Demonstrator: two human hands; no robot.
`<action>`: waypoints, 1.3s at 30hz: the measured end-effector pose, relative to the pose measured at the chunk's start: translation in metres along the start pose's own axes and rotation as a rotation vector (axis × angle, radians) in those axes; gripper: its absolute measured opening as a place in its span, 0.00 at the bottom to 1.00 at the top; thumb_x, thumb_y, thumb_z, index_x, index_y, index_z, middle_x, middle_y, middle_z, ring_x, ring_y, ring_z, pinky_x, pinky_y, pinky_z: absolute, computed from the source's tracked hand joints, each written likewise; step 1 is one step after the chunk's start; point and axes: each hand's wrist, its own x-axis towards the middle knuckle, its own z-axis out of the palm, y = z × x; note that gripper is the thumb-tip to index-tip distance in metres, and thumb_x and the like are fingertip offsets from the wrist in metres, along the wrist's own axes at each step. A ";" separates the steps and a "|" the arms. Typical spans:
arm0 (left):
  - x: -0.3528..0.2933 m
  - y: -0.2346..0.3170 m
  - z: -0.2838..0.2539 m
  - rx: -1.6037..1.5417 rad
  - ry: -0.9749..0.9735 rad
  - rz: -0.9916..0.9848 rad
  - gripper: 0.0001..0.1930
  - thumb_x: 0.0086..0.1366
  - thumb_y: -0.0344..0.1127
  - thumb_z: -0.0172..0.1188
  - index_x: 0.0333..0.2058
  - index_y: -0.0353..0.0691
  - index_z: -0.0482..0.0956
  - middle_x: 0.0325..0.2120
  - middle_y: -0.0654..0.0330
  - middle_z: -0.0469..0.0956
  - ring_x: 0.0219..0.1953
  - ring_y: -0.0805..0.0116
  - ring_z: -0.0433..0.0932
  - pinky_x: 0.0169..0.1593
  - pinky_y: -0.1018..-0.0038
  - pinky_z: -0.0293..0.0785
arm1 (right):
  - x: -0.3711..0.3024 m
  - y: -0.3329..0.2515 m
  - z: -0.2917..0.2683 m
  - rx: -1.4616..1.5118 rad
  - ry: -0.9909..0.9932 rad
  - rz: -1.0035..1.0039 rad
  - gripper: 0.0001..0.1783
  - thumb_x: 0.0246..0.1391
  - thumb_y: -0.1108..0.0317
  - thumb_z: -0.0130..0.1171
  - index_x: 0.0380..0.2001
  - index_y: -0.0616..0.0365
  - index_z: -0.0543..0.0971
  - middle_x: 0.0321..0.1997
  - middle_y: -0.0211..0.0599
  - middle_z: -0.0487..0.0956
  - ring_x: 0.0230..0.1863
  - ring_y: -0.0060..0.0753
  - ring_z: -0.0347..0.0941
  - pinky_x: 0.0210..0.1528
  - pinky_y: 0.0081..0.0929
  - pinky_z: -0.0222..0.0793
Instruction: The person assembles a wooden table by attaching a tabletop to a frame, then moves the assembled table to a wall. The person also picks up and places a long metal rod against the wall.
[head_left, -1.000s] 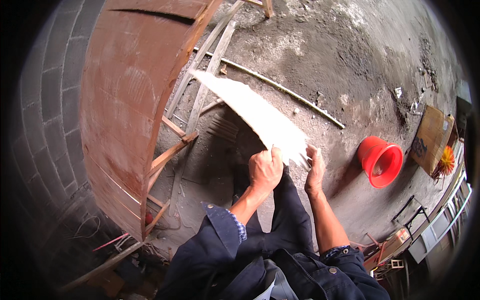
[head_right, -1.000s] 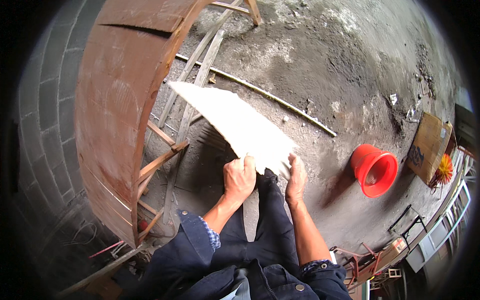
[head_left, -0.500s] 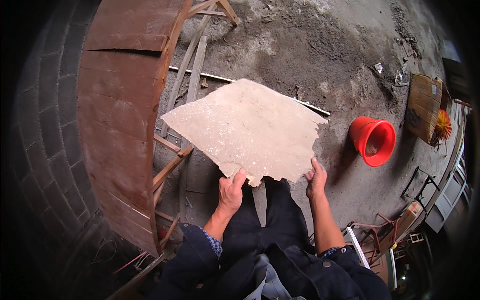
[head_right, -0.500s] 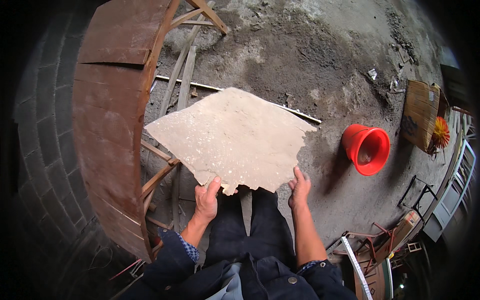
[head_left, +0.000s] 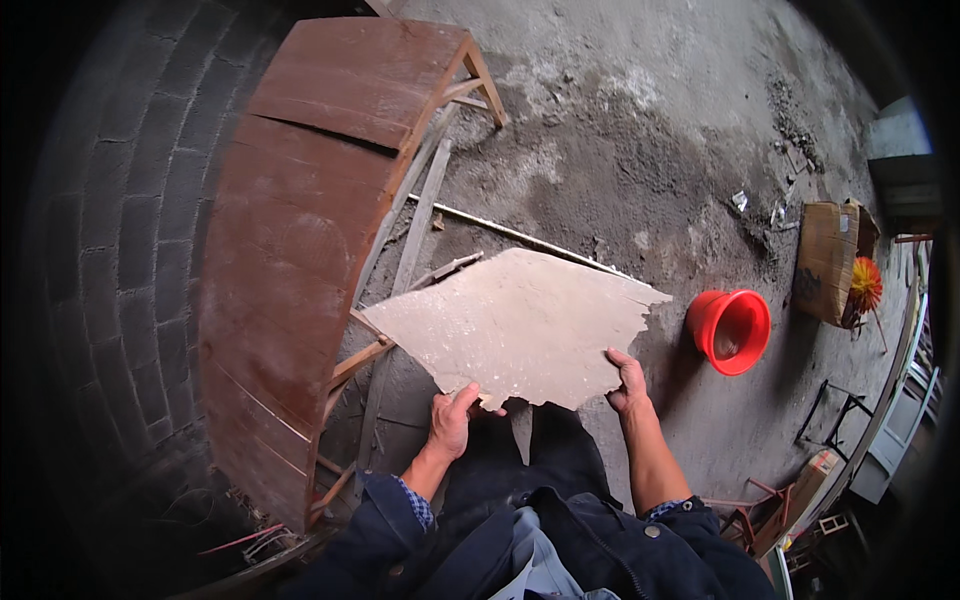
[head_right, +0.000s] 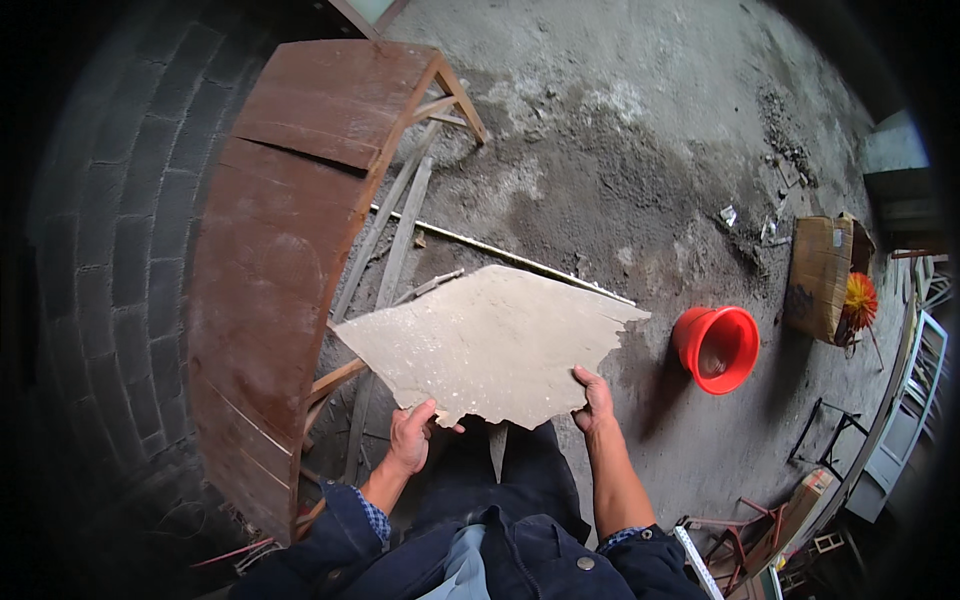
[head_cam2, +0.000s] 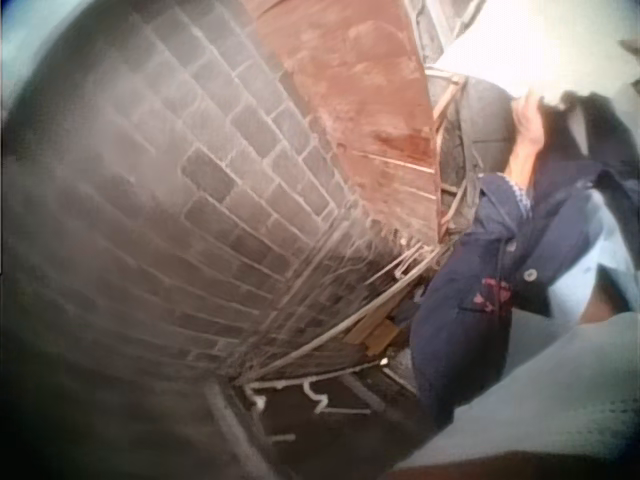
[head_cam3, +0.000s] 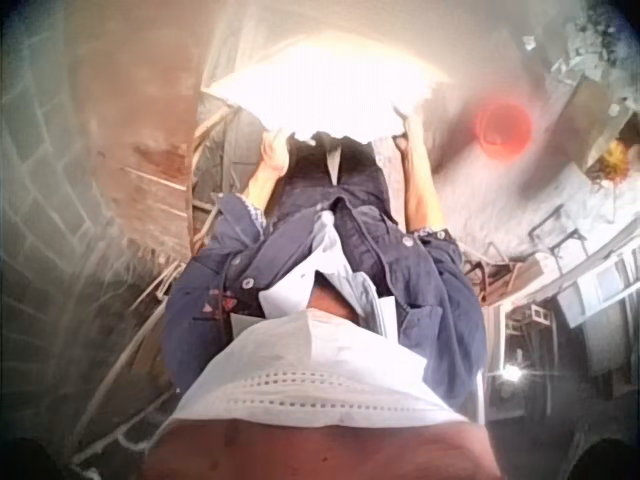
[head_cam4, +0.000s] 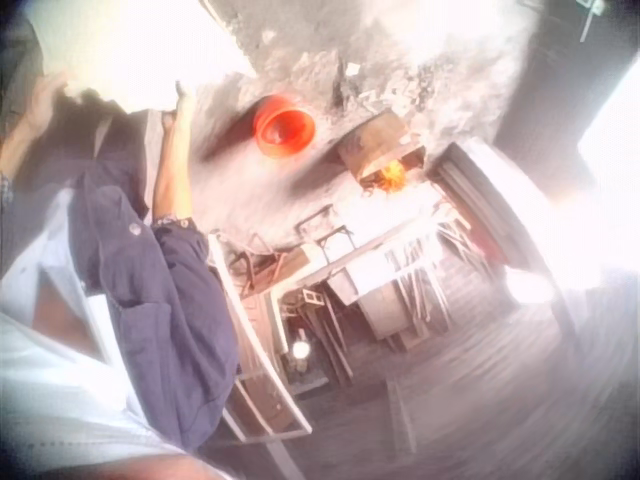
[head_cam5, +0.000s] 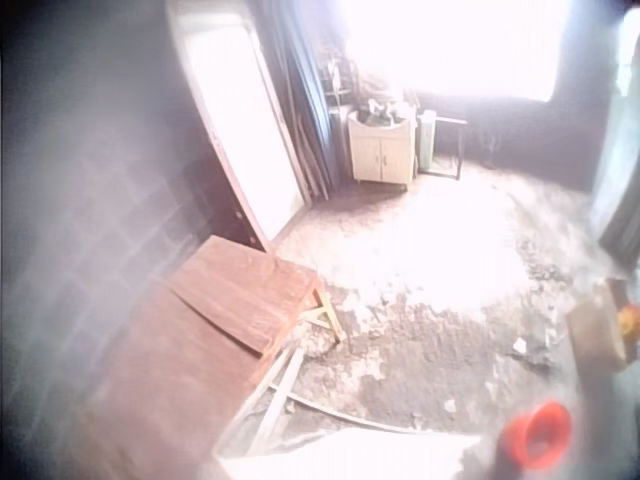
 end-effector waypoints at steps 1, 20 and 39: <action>-0.005 0.005 -0.002 -0.055 0.013 -0.009 0.17 0.68 0.37 0.49 0.37 0.27 0.81 0.33 0.54 0.83 0.32 0.65 0.82 0.42 0.69 0.77 | -0.009 -0.001 0.008 -0.056 0.053 -0.021 0.17 0.59 0.64 0.54 0.48 0.63 0.75 0.49 0.44 0.79 0.48 0.43 0.76 0.56 0.42 0.70; -0.040 -0.023 -0.202 0.398 0.061 -0.195 0.23 0.68 0.45 0.53 0.45 0.26 0.77 0.34 0.48 0.82 0.29 0.64 0.82 0.35 0.72 0.78 | -0.099 0.016 -0.003 -0.743 0.501 -0.941 0.24 0.54 0.73 0.54 0.55 0.71 0.71 0.53 0.41 0.78 0.51 0.35 0.73 0.56 0.28 0.65; -0.022 -0.033 -0.272 0.830 0.063 -0.101 0.18 0.65 0.42 0.54 0.30 0.30 0.83 0.24 0.57 0.82 0.21 0.71 0.79 0.29 0.72 0.77 | -0.168 0.153 -0.253 -0.903 1.270 -0.351 0.22 0.47 0.66 0.60 0.46 0.66 0.76 0.49 0.58 0.78 0.51 0.52 0.76 0.52 0.46 0.70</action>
